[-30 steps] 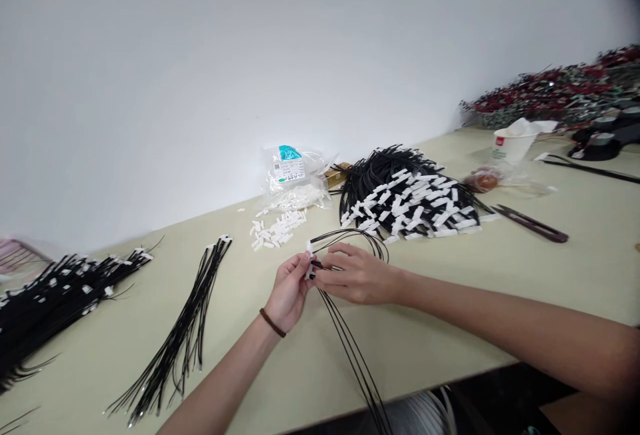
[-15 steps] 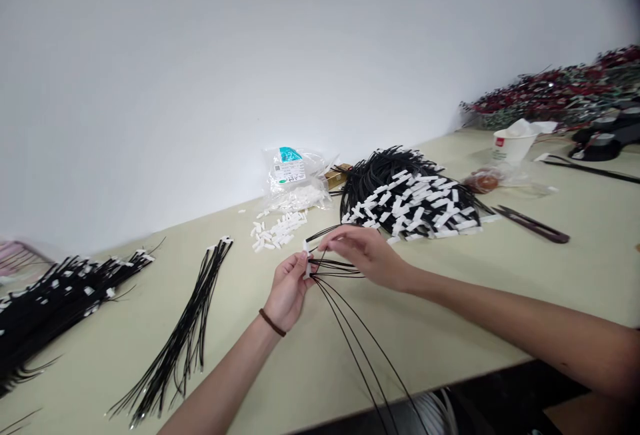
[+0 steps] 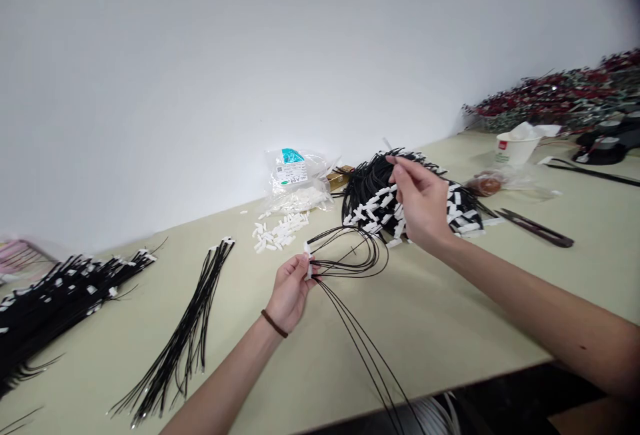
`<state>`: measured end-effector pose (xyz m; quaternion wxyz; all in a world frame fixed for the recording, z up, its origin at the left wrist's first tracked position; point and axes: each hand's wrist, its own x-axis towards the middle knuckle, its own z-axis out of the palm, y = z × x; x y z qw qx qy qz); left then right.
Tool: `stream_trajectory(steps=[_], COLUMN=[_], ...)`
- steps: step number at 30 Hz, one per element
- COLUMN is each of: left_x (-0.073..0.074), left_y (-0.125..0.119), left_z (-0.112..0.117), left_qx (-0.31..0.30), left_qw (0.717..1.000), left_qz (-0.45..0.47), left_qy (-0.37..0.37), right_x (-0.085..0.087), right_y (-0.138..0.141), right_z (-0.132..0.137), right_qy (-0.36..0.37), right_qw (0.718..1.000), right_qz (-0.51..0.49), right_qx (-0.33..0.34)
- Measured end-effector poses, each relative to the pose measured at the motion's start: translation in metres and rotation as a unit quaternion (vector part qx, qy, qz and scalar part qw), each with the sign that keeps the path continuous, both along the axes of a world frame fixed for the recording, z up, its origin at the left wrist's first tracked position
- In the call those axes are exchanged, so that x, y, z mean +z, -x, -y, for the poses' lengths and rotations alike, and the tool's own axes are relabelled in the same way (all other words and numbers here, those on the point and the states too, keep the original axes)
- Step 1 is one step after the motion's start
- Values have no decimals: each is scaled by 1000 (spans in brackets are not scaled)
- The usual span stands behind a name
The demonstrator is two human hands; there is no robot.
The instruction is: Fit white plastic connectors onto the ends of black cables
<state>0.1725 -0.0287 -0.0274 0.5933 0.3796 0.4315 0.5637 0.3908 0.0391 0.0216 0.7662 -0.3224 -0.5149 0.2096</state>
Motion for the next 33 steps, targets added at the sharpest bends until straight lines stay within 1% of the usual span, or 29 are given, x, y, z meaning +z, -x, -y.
stream_trajectory(steps=[1,2,4,6,8,11,13,16,23,27,33], left_x=[0,0,-1,-2,-2,-3,-3,-3,1,0,-1], left_y=[0,0,1,2,3,4,4,3,-1,-2,-1], left_z=[0,0,-1,-2,-2,-3,-3,-2,1,2,1], left_qx=[2,3,4,0,-6,-10,-10,-18,-40,-55,-62], left_qw=[1000,1000,1000,1000,1000,1000,1000,1000,999,998,998], left_qz=[-1,-2,-5,-6,-4,4,6,10,23,21,25], left_qy=[1,1,-1,-6,-11,-13,-12,-16,-17,-18,-21], right_x=[-1,-3,-9,-17,-27,-37,-40,-40,-41,-41,-40], right_y=[3,6,16,26,33,40,41,43,45,45,45], right_z=[4,8,17,23,27,29,31,33,35,36,36], right_qy=[-27,-60,-129,-178,-197,-213,-222,-233,-237,-244,-252], right_qw=[997,989,958,924,904,893,889,885,885,883,880], right_qz=[63,131,254,335,378,397,401,403,400,401,403], right_qx=[-23,-37,-45,-39,-24,-7,-3,2,9,7,6])
